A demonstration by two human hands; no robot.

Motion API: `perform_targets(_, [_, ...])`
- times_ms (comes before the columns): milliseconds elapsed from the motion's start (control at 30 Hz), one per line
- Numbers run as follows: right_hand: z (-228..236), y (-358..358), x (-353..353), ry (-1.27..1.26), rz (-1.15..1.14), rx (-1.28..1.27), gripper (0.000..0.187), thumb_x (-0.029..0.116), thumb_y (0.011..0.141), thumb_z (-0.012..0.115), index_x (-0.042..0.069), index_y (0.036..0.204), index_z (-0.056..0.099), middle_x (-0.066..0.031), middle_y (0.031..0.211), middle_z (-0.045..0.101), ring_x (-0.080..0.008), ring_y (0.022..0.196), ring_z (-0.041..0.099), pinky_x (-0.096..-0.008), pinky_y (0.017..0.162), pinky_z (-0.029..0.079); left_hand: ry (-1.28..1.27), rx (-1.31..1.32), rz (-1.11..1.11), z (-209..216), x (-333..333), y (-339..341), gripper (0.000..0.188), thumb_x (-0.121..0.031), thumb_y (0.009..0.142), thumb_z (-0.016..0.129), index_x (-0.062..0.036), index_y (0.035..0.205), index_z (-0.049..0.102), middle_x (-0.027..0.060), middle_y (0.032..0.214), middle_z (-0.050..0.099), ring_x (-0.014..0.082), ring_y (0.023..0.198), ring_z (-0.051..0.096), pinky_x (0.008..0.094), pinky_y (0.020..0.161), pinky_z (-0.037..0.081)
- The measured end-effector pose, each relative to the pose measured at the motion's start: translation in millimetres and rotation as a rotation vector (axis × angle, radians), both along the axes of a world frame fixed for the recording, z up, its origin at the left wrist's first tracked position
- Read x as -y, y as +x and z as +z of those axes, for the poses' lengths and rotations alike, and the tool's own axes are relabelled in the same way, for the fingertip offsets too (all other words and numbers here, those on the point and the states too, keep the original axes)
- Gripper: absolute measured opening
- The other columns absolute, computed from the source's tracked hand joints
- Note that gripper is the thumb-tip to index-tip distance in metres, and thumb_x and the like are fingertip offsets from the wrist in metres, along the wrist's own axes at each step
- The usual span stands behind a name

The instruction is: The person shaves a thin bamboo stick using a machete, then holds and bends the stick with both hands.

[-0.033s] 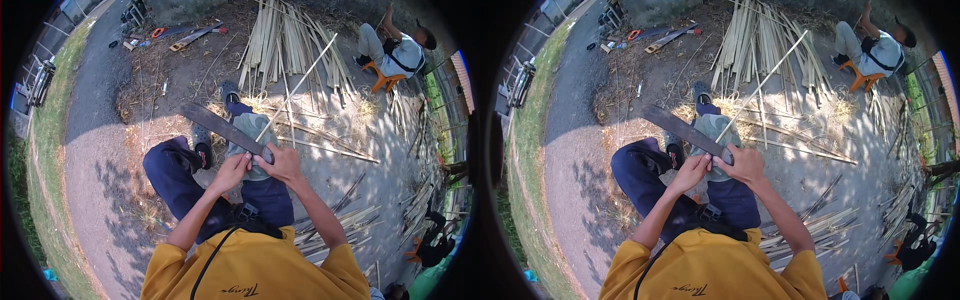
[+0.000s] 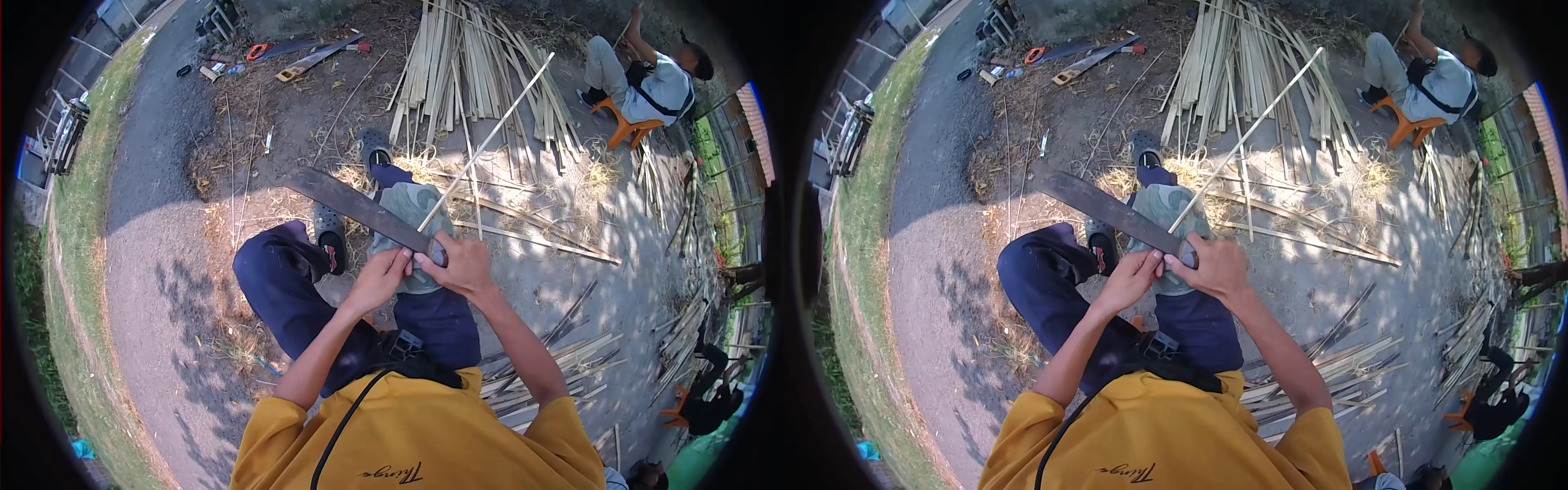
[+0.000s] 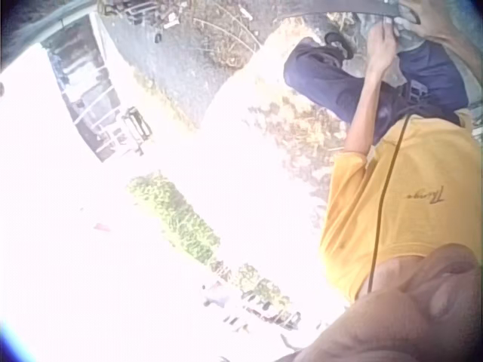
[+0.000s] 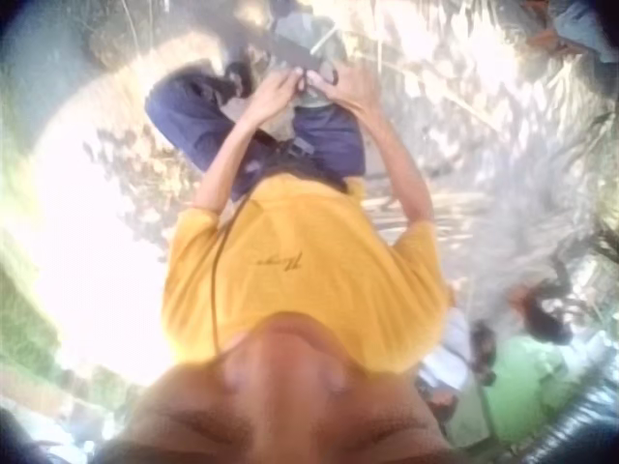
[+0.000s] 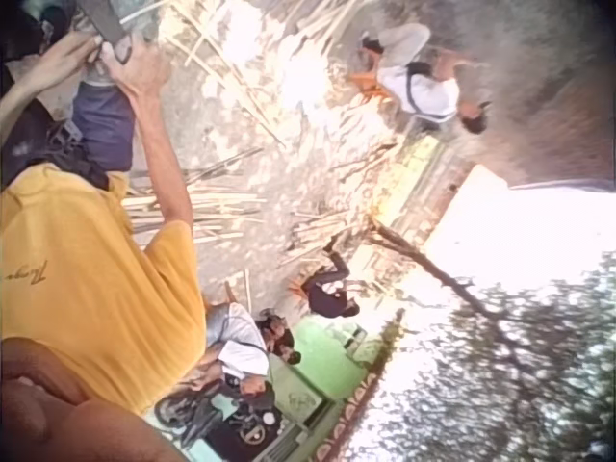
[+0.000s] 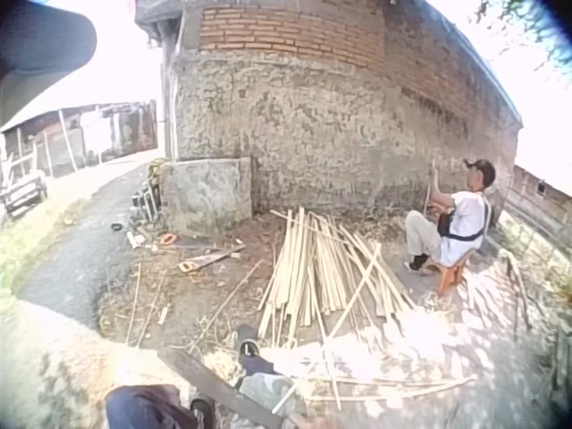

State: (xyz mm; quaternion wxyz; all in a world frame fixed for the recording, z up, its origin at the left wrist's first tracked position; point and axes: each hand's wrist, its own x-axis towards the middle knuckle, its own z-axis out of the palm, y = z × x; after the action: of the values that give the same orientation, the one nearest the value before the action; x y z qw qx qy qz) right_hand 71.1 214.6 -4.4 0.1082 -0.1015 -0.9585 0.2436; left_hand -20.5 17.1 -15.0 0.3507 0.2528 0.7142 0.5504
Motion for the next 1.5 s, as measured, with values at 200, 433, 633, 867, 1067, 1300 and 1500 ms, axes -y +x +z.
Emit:
perform_targets(200, [-3, -6, -4, -0.134, -0.002, -0.001, 0.052, 0.06, 0.089, 0.071, 0.009, 0.091, 0.069, -0.0166, 0.058, 0.064, -0.0386, 0.056, 0.068, -0.0489, 0.053, 0.052, -0.117, -0.17, 0.048, 12, 18, 13, 0.046, -0.033, 0.114, 0.048, -0.0002, 0.085, 0.061, 0.0114, 0.064, 0.053, 0.0227, 0.06, 0.053, 0.0398, 0.063, 0.044])
perform_targets(433, [12, -4, 11, -0.082, -0.004, 0.044, 0.048, 0.055, 0.089, 0.072, 0.008, 0.095, 0.071, -0.0187, 0.061, 0.064, -0.0402, 0.063, 0.07, -0.0501, 0.061, 0.054, -0.137, -0.172, 0.124, 20, 14, 22, 0.045, -0.032, 0.114, 0.049, 0.0003, 0.084, 0.059, 0.0136, 0.064, 0.052, 0.0234, 0.059, 0.052, 0.0423, 0.061, 0.043])
perform_targets(633, [7, -2, 2, -0.107, -0.005, 0.022, 0.048, 0.055, 0.09, 0.072, 0.007, 0.095, 0.072, -0.018, 0.059, 0.063, -0.0408, 0.06, 0.07, -0.0493, 0.056, 0.054, -0.115, -0.227, 0.14, 21, 12, 28, 0.044, -0.03, 0.114, 0.049, 0.0008, 0.084, 0.059, 0.0164, 0.062, 0.052, 0.0267, 0.058, 0.053, 0.0435, 0.061, 0.042])
perform_targets(867, [7, -1, 13, -0.212, -0.057, -0.031, 0.045, 0.051, 0.089, 0.074, 0.006, 0.094, 0.072, -0.0178, 0.059, 0.062, -0.0403, 0.06, 0.069, -0.0479, 0.057, 0.052, -0.124, -0.276, 0.181, 23, 3, 28, 0.043, -0.029, 0.113, 0.05, 0.0015, 0.084, 0.059, 0.0188, 0.063, 0.054, 0.0327, 0.058, 0.056, 0.0458, 0.061, 0.043])
perform_targets(1067, [-1, 0, -6, -0.165, -0.072, 0.004, 0.049, 0.056, 0.091, 0.071, 0.008, 0.09, 0.071, -0.0169, 0.061, 0.065, -0.0412, 0.062, 0.07, -0.0509, 0.059, 0.055, -0.179, -0.25, 0.13, 30, 34, 42, 0.044, -0.028, 0.114, 0.05, 0.0014, 0.082, 0.059, 0.0167, 0.061, 0.051, 0.0293, 0.055, 0.054, 0.0435, 0.059, 0.042])
perform_targets(1300, [3, 2, 7, -0.218, -0.051, -0.014, 0.048, 0.056, 0.091, 0.07, 0.008, 0.093, 0.071, -0.017, 0.061, 0.064, -0.0416, 0.063, 0.07, -0.0517, 0.061, 0.055, -0.174, -0.32, 0.154, 16, 14, 31, 0.044, -0.029, 0.114, 0.05, 0.0008, 0.082, 0.057, 0.0118, 0.059, 0.048, 0.0219, 0.052, 0.047, 0.0409, 0.056, 0.039])
perform_targets(1500, [9, 0, -1, -0.211, 0.006, 0.032, 0.047, 0.053, 0.09, 0.072, 0.007, 0.095, 0.071, -0.0165, 0.064, 0.065, -0.0411, 0.065, 0.069, -0.0512, 0.063, 0.054, -0.063, -0.033, 0.106, 10, 25, 32, 0.044, -0.027, 0.114, 0.051, 0.0002, 0.081, 0.055, 0.0097, 0.06, 0.046, 0.0193, 0.054, 0.046, 0.0408, 0.056, 0.039])
